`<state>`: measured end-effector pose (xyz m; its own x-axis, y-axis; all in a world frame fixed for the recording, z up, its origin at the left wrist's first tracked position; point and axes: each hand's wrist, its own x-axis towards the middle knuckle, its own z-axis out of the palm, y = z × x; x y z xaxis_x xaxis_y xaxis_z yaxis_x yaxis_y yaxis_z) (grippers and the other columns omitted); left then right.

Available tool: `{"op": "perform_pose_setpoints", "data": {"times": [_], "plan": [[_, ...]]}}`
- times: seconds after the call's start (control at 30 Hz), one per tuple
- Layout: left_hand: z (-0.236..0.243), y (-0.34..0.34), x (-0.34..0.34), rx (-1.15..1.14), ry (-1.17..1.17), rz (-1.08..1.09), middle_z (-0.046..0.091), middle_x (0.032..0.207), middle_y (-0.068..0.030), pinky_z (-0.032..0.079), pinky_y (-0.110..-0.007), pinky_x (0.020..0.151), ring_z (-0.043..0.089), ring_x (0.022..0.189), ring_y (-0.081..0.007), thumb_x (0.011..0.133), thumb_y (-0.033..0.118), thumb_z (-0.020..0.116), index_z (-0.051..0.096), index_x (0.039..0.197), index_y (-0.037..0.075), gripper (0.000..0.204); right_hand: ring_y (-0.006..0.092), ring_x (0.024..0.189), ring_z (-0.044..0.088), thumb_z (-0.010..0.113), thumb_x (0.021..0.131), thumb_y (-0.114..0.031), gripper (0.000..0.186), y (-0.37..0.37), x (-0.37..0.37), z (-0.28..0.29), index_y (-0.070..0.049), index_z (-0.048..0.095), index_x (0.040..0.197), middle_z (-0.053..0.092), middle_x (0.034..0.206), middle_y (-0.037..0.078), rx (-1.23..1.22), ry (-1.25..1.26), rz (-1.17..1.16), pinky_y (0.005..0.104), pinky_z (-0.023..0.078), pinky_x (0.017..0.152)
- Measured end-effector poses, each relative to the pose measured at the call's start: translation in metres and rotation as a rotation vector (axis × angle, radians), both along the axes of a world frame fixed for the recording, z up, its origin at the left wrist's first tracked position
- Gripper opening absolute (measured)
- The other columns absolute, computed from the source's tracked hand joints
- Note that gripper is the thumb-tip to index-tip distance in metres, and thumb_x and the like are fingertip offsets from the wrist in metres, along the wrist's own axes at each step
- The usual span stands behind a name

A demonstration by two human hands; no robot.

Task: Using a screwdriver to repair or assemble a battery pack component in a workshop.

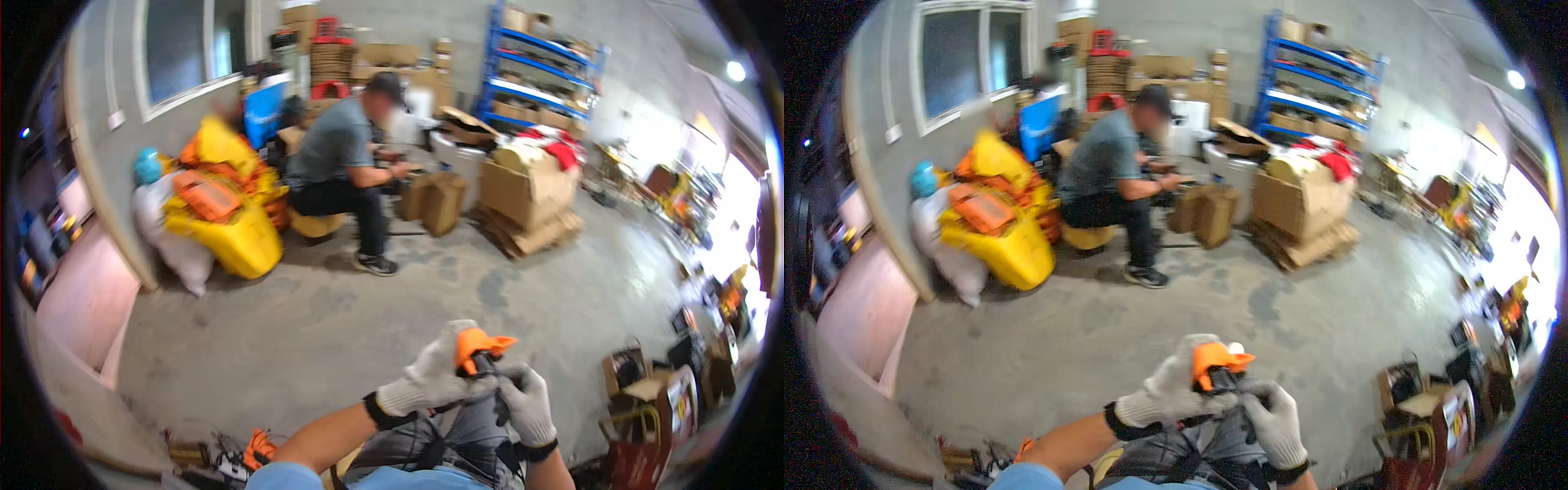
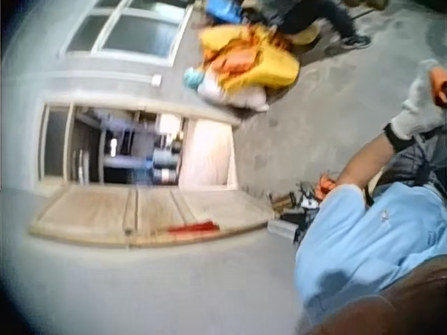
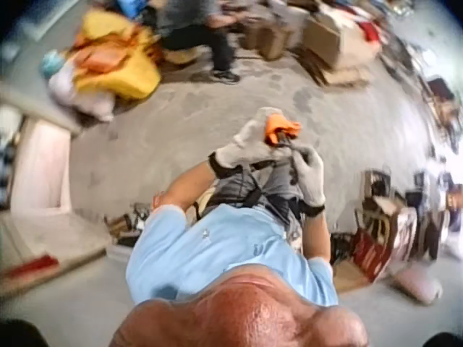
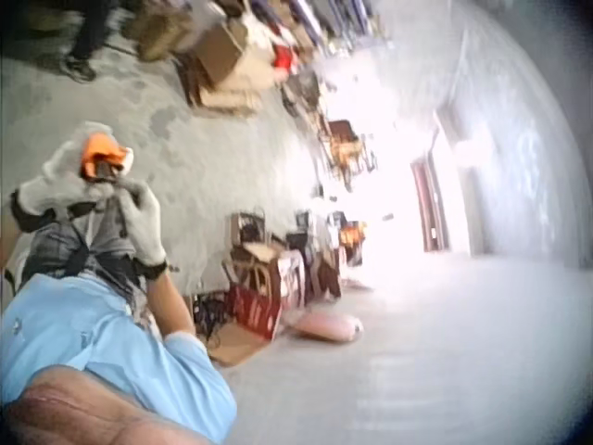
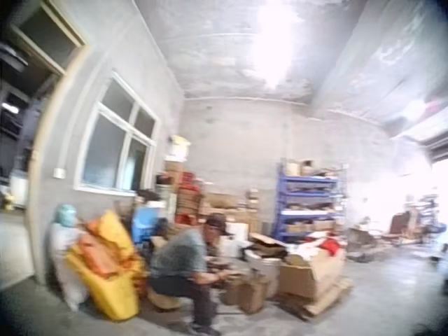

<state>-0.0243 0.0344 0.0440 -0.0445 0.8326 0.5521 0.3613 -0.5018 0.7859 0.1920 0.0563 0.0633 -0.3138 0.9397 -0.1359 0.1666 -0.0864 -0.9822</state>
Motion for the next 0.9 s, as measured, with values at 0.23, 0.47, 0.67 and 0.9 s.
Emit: {"op": "perform_pose_setpoints", "data": {"times": [0.23,0.47,0.67,0.9], "plan": [[0.009,-0.021,-0.005,-0.081,-0.120,-0.058,0.064,0.123,-0.0151,0.053,-0.042,0.104,0.067,0.115,-0.0300,0.079,0.020,0.094,0.048,0.141,0.003,0.080,0.0087,0.067,0.064,0.072,0.098,-0.007,0.011,-0.001,0.002,-0.019,0.003,0.072,0.102,0.071,0.081,0.004,0.065,0.011,0.004,0.0273,0.053,0.058],[0.022,-0.042,-0.008,0.027,0.077,0.053,0.059,0.129,-0.0127,0.059,-0.038,0.097,0.067,0.115,-0.0229,0.077,0.012,0.097,0.040,0.143,0.003,0.088,0.0108,0.091,0.068,0.072,0.097,-0.007,0.020,0.001,0.008,0.002,0.004,0.073,0.115,0.076,0.096,0.007,0.254,0.118,-0.004,0.0298,0.056,0.085],[0.028,-0.051,0.012,-0.163,-0.122,-0.033,0.060,0.130,-0.0128,0.060,-0.040,0.100,0.069,0.116,-0.0239,0.074,0.027,0.103,0.041,0.144,0.004,0.096,0.0115,0.094,0.069,0.070,0.096,0.000,0.020,-0.009,0.020,0.023,0.005,0.071,0.116,0.076,0.100,0.009,0.413,0.308,-0.034,0.0305,0.058,0.088],[0.057,-0.056,0.025,-0.104,-0.085,-0.018,0.059,0.132,-0.0122,0.058,-0.040,0.104,0.067,0.120,-0.0246,0.071,0.030,0.105,0.041,0.145,0.003,0.101,0.0128,0.095,0.074,0.068,0.095,0.007,0.020,-0.032,0.027,0.033,0.005,0.068,0.115,0.078,0.101,0.009,0.359,0.492,0.106,0.0304,0.060,0.088]]}}
